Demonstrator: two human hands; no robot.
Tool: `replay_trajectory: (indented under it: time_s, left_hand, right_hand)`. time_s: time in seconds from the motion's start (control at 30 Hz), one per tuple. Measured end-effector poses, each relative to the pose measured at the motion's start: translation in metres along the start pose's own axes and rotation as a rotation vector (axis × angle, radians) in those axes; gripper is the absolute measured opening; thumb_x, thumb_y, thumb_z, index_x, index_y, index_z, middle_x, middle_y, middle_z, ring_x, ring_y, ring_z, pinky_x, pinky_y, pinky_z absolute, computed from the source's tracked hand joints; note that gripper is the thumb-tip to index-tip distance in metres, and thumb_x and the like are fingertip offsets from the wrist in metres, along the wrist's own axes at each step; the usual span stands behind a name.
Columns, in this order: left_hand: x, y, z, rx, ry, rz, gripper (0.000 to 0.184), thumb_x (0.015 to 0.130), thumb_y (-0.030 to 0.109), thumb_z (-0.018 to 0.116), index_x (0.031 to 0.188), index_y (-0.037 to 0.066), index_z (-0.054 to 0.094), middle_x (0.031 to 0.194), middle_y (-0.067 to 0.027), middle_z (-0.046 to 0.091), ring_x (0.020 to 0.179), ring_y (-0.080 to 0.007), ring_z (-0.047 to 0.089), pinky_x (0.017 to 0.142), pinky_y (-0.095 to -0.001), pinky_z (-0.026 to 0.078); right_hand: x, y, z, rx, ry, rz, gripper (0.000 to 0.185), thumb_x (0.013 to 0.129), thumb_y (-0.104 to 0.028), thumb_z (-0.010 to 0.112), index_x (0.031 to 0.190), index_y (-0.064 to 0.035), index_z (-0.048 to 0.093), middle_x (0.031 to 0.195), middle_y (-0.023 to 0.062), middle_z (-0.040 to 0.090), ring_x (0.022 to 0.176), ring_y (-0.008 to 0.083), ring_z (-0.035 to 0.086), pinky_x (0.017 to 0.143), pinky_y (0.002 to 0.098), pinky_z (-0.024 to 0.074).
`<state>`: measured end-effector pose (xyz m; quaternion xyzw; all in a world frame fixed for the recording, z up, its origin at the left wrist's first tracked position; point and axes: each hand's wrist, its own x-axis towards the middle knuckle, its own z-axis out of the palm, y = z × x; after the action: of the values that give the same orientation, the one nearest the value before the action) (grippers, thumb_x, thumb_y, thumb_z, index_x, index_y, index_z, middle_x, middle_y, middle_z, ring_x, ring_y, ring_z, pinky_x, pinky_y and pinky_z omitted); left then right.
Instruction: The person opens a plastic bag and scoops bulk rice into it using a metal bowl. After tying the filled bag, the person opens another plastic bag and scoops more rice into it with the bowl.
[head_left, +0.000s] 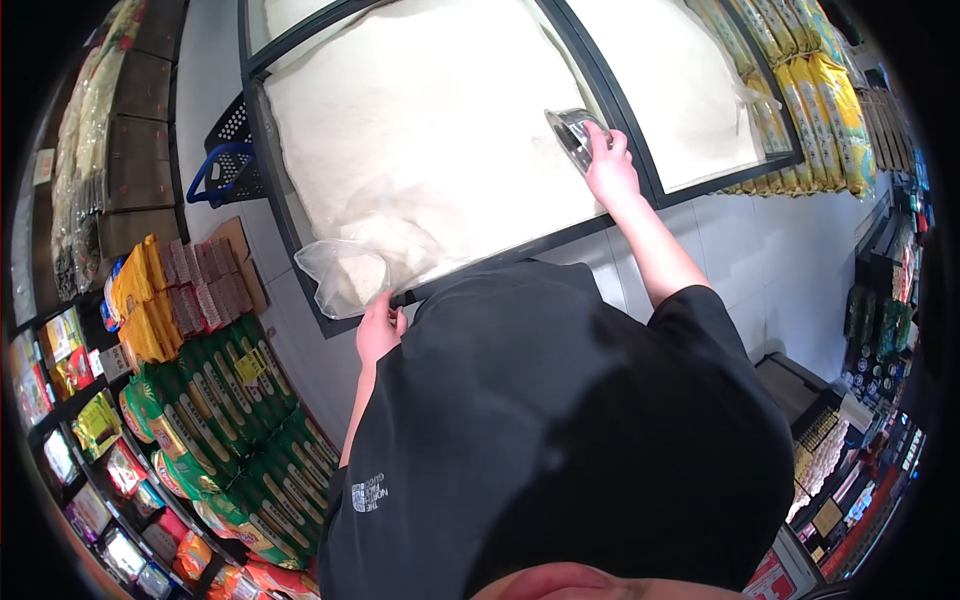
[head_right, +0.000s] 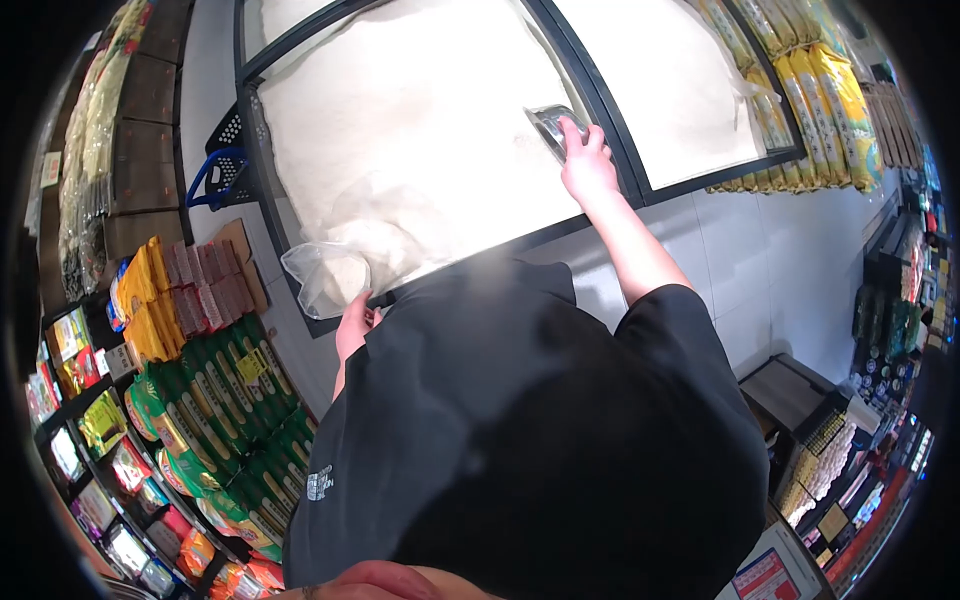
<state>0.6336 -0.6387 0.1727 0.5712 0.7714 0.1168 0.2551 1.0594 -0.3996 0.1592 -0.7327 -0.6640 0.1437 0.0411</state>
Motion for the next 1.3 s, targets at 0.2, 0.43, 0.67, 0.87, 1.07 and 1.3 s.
replay_trajectory:
  time_s: [0.2, 0.43, 0.67, 0.87, 1.07, 1.3]
  left_hand:
    - [0.026, 0.017, 0.015, 0.359, 0.035, 0.335, 0.056, 0.084, 0.008, 0.065, 0.137, 0.026, 0.062, 0.124, -0.0087, 0.064, 0.104, -0.0292, 0.062, 0.086, -0.0434, 0.051]
    - [0.074, 0.023, 0.039, 0.825, 0.082, 0.625, 0.066, 0.087, 0.011, 0.058, 0.149, 0.033, 0.052, 0.151, -0.0113, 0.049, 0.112, -0.0281, 0.054, 0.093, -0.0422, 0.043]
    - [0.107, 0.022, 0.044, 0.85, -0.018, 0.543, 0.025, 0.083, 0.017, 0.061, 0.104, 0.018, 0.073, 0.096, -0.0059, 0.06, 0.097, -0.0258, 0.056, 0.087, -0.042, 0.043]
    - [0.125, 0.008, 0.009, 0.764, 0.19, 0.429, 0.007, 0.081, 0.02, 0.065, 0.084, 0.014, 0.067, 0.092, -0.007, 0.062, 0.092, -0.0283, 0.06, 0.084, -0.0448, 0.046]
    - [0.121, 0.042, 0.007, 0.728, 0.023, 0.445, 0.045, 0.088, 0.021, 0.065, 0.132, 0.023, 0.062, 0.092, -0.0077, 0.066, 0.097, -0.0277, 0.064, 0.086, -0.047, 0.049]
    - [0.136, 0.025, 0.033, 0.819, -0.08, 0.419, 0.016, 0.087, 0.018, 0.061, 0.099, 0.017, 0.071, 0.091, -0.0052, 0.067, 0.09, -0.0263, 0.065, 0.084, -0.0446, 0.048]
  right_hand:
    - [0.005, 0.009, -0.025, 0.095, -0.038, -0.351, 0.069, 0.089, 0.002, 0.055, 0.149, -0.0294, 0.043, 0.147, 0.0193, 0.043, 0.123, 0.042, 0.059, 0.098, 0.0481, 0.0563]
    - [-0.002, 0.001, -0.025, 0.11, -0.102, -0.504, 0.079, 0.081, 0.006, 0.06, 0.149, -0.0303, 0.044, 0.148, 0.0151, 0.044, 0.123, 0.0373, 0.061, 0.097, 0.0437, 0.0578]
    - [-0.009, 0.006, -0.023, 0.131, -0.146, -0.631, 0.075, 0.081, 0.007, 0.058, 0.146, -0.0283, 0.048, 0.149, 0.0116, 0.047, 0.129, 0.0343, 0.057, 0.101, 0.0424, 0.0563]
    - [-0.001, 0.023, -0.022, 0.095, -0.124, -0.6, 0.063, 0.09, 0.003, 0.054, 0.145, -0.0267, 0.052, 0.149, 0.0125, 0.051, 0.133, 0.0335, 0.055, 0.107, 0.0423, 0.052]
    - [0.006, 0.031, -0.015, 0.048, -0.109, -0.56, 0.059, 0.093, -0.002, 0.054, 0.145, -0.0298, 0.052, 0.147, 0.0102, 0.053, 0.129, 0.0326, 0.059, 0.104, 0.0416, 0.0541]
    - [0.02, 0.039, -0.017, 0.037, -0.067, -0.506, 0.06, 0.092, 0.001, 0.051, 0.145, -0.0282, 0.052, 0.147, 0.0149, 0.052, 0.13, 0.0356, 0.058, 0.104, 0.0431, 0.0529]
